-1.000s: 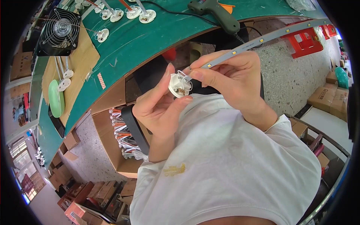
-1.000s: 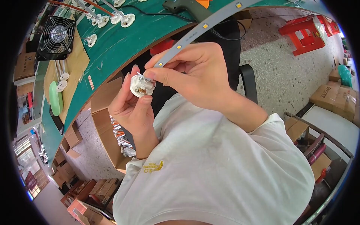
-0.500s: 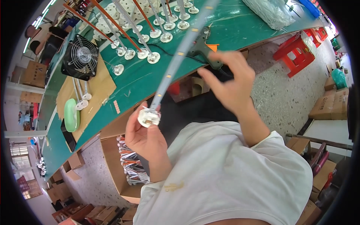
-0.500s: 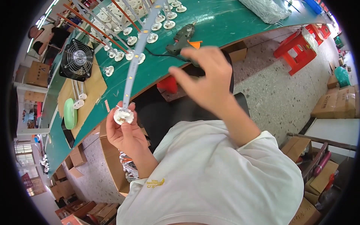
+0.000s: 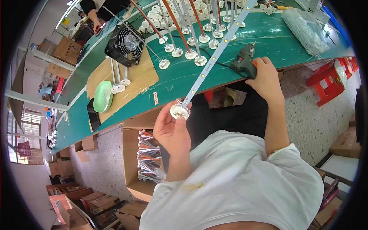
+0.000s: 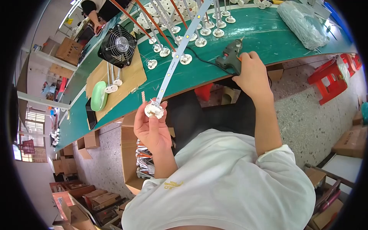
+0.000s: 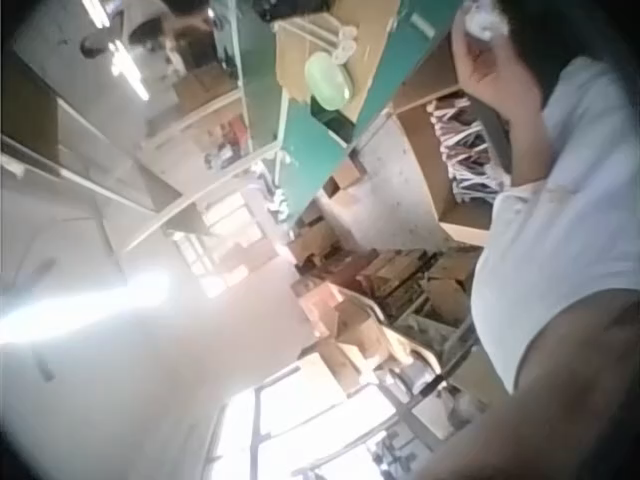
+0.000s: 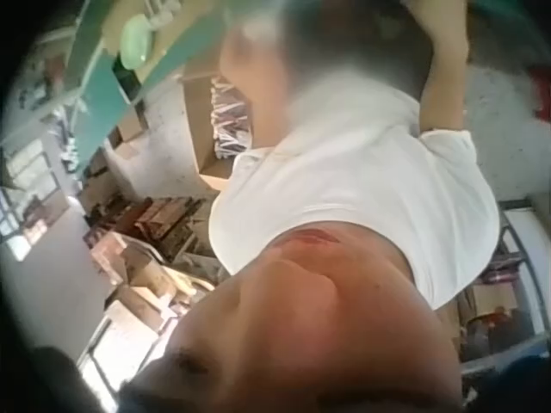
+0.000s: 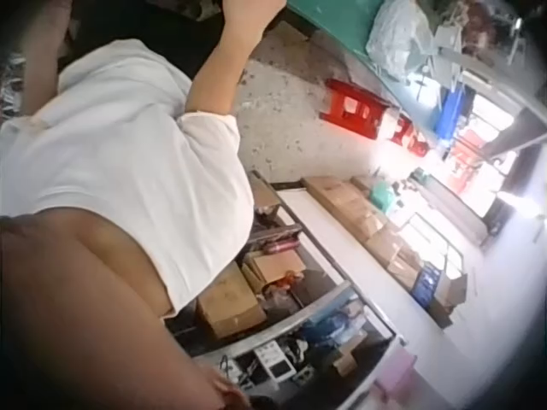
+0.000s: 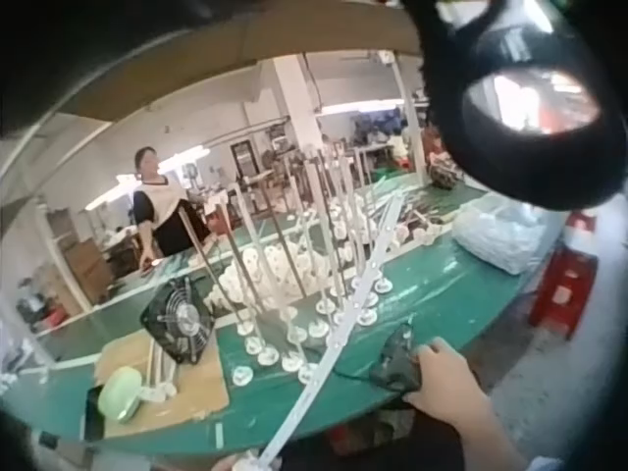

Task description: Using a hot glue gun to attach LED strips and supports to plastic bases on a factory assembly line.

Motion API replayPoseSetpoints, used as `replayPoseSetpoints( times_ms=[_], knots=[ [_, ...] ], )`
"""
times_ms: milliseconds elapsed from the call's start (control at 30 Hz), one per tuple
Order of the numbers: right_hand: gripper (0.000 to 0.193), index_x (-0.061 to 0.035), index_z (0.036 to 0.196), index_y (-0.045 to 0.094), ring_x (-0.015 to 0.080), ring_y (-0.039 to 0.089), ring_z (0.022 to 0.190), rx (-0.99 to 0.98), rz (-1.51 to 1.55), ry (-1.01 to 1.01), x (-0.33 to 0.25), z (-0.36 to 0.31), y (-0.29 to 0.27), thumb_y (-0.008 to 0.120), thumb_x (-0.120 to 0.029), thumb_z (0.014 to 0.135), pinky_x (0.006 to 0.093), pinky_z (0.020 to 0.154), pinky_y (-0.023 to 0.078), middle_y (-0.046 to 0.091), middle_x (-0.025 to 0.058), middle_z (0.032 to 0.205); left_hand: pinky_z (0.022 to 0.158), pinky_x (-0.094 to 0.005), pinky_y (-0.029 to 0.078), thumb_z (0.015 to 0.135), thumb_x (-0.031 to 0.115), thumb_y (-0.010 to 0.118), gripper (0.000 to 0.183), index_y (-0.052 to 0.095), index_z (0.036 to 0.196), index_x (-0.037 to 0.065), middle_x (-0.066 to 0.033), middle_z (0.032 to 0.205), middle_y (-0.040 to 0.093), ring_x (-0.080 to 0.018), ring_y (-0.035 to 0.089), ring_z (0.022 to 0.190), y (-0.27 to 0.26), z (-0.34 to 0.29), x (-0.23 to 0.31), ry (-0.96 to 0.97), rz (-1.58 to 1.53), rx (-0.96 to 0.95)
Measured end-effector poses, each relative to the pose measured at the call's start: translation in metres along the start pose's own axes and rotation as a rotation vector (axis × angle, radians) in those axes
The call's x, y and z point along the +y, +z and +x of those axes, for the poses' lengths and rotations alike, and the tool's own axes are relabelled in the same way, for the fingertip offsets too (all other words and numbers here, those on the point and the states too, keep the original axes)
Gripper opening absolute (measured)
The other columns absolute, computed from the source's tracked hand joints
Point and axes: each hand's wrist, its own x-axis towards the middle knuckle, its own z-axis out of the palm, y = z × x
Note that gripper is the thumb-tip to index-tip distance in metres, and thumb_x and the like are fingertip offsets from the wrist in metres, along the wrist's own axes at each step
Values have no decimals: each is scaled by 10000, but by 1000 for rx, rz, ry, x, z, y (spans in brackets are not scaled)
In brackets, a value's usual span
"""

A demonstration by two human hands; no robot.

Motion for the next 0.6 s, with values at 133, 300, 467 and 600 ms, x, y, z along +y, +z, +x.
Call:
replayPoseSetpoints(
  times_ms=[133,300,467,600],
  knots=[
    [565,32,1140,554,277,610,972,121,204,-61,12,-24,-19,769,-16,620,330,890,464,606,136,1043,881,-434,544,820,-63,606,387,515,1194,-100,-227,1117,619,-309,648,987,-4,4,0,1,-79,-21],
    [523,64,1223,486,242,600,1024,234,937,-43,21,-36,-20,657,45,729,359,946,437,588,163,1122,881,-444,546,826,-41,612,392,511,1201,-100,-229,1120,615,-310,646,987,-6,7,-4,24,-92,-24],
    [543,42,1305,392,391,471,1208,281,1683,-232,13,-48,-5,527,-26,783,544,1038,366,482,233,1232,870,-440,553,838,1,615,402,506,1213,-95,-246,1140,596,-310,634,1008,-3,10,-2,72,-60,44],
    [501,48,1210,451,418,441,1221,247,1645,-275,2,-62,3,569,-176,778,575,1016,360,518,241,1136,862,-434,555,832,-1,609,405,510,1215,-87,-245,1144,594,-321,628,1019,-5,12,-4,122,-4,54]
  ],
)
